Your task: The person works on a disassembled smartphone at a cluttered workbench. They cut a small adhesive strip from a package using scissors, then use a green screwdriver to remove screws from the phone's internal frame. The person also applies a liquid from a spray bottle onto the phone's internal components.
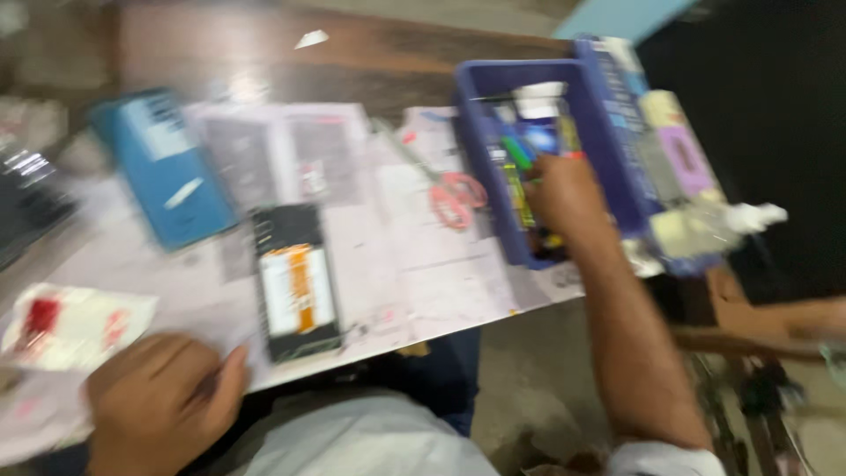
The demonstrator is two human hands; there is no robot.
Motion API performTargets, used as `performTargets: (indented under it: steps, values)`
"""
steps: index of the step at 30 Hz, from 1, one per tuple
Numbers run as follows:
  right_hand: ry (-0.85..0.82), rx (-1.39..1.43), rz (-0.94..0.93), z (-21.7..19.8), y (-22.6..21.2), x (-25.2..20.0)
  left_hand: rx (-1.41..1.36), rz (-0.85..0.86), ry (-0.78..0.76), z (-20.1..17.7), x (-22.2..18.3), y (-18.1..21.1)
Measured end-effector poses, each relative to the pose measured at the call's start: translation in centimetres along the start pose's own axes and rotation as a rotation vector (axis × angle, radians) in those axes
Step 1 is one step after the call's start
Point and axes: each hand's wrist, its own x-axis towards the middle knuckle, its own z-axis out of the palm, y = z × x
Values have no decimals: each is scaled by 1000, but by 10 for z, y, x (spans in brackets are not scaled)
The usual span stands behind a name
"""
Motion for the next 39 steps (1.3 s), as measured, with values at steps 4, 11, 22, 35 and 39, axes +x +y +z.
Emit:
performTargets:
  steps: [4, 11, 22, 35, 39]
  values:
    - [-7, -97, 3, 1, -9, 8, -88, 12, -8, -11, 11, 10]
    - [-6, -46, -52, 6, -20, 17, -119, 7, -21, -19, 15, 11]
    - [-130, 56, 109, -19, -31, 15, -106, -3, -70, -15, 13, 6]
    - [157, 282, -82, -52, 9, 5, 56, 119, -247, -52, 89, 7]
    - [194, 829, -396, -85, -47, -41, 127, 280, -363, -30, 137, -1]
